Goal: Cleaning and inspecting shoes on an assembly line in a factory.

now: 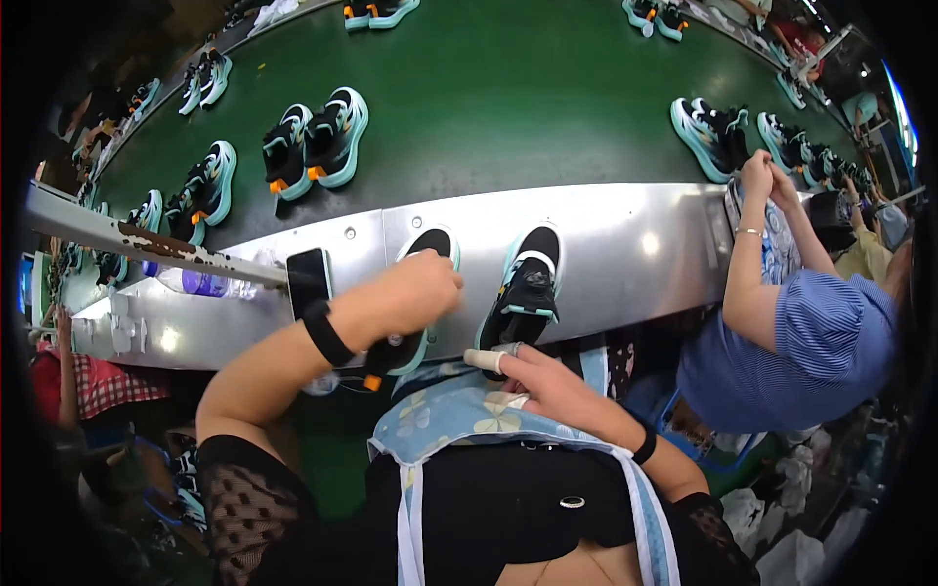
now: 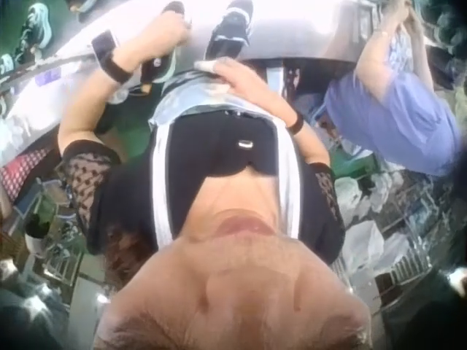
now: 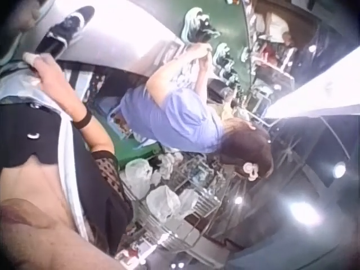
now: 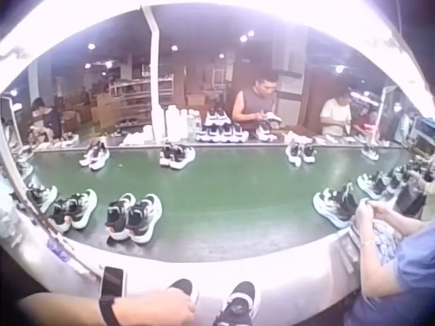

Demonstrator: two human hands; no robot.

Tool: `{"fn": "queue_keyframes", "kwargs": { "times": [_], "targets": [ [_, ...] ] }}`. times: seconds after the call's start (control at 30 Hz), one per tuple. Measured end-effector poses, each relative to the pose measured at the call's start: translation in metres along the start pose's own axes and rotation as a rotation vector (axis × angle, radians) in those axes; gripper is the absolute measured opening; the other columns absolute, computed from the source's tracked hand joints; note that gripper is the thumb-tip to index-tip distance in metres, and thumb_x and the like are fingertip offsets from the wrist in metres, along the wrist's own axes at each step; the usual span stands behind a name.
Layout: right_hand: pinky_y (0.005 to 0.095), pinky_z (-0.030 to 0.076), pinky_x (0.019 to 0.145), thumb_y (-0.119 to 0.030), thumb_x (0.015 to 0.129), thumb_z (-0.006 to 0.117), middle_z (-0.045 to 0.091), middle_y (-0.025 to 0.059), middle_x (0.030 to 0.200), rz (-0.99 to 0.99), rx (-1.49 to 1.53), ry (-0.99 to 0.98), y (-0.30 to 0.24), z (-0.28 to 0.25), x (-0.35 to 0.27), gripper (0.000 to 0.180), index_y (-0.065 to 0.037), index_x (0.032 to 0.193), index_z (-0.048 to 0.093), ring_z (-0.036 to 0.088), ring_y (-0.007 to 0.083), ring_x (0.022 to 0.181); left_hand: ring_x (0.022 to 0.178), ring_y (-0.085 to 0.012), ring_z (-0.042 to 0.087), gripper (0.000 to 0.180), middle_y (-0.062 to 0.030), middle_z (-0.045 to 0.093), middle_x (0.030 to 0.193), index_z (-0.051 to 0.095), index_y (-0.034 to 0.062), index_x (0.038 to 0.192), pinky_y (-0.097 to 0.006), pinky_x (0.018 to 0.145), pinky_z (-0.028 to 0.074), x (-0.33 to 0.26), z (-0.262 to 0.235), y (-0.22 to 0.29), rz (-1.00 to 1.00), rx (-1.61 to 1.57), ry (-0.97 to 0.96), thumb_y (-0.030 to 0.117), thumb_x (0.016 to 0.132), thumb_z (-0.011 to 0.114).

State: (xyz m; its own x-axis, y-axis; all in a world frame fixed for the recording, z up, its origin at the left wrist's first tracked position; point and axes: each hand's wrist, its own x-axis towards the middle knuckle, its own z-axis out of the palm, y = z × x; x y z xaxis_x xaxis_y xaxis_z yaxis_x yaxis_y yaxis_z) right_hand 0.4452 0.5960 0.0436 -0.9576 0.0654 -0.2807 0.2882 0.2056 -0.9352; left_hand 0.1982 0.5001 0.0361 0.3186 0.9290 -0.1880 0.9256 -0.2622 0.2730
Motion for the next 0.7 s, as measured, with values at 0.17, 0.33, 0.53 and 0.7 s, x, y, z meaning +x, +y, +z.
{"fn": "queue_keyframes", "kwargs": {
  "times": [0.17,0.33,0.53,0.7],
  "targets": [
    [0.0289,0.052,0.079,-0.009,0.085,0.069,0.07,0.0045,0.093,-0.103,0.314,0.001,-0.004,-0.089,-0.013,0.023,-0.007,0.108,0.071,0.065,0.0132,0.09,0.09,-0.0302,0.064,0.031,-0.0163,0.062,0.103,0.065,0.0037,0.099,-0.039,0.085,0.049,-0.008,-0.003,0.081,-0.231,-0.407,0.733,-0.007,0.071,0.055],
    [0.0299,0.046,0.067,-0.006,0.073,0.075,0.054,0.0033,0.09,-0.107,-0.375,0.103,0.036,-0.126,0.027,0.063,-0.016,0.132,0.056,0.051,0.0173,0.071,0.088,-0.0394,0.061,0.034,-0.0205,0.06,0.099,0.053,-0.0028,0.115,-0.044,0.078,0.049,0.029,0.059,0.121,-0.622,-0.473,0.725,0.007,0.084,0.063],
    [0.0393,0.049,0.071,-0.01,0.071,0.076,0.055,0.0122,0.091,-0.318,-0.499,0.016,0.014,-0.095,0.062,0.058,-0.021,0.123,0.055,0.059,0.0312,0.081,0.086,-0.042,0.059,0.021,-0.023,0.06,0.09,0.056,-0.0032,0.1,-0.048,0.075,0.046,0.046,0.078,0.088,-0.782,-0.729,0.761,0.002,0.08,0.059],
    [0.0447,0.049,0.064,-0.007,0.072,0.071,0.06,0.0117,0.086,-0.24,-0.877,0.05,0.013,-0.086,0.032,0.043,-0.011,0.112,0.054,0.063,0.0349,0.079,0.082,-0.0364,0.06,0.014,-0.0202,0.06,0.088,0.057,-0.0022,0.094,-0.042,0.071,0.047,0.049,0.075,0.087,-0.801,-0.719,0.812,0.006,0.084,0.062]
  ]
}}
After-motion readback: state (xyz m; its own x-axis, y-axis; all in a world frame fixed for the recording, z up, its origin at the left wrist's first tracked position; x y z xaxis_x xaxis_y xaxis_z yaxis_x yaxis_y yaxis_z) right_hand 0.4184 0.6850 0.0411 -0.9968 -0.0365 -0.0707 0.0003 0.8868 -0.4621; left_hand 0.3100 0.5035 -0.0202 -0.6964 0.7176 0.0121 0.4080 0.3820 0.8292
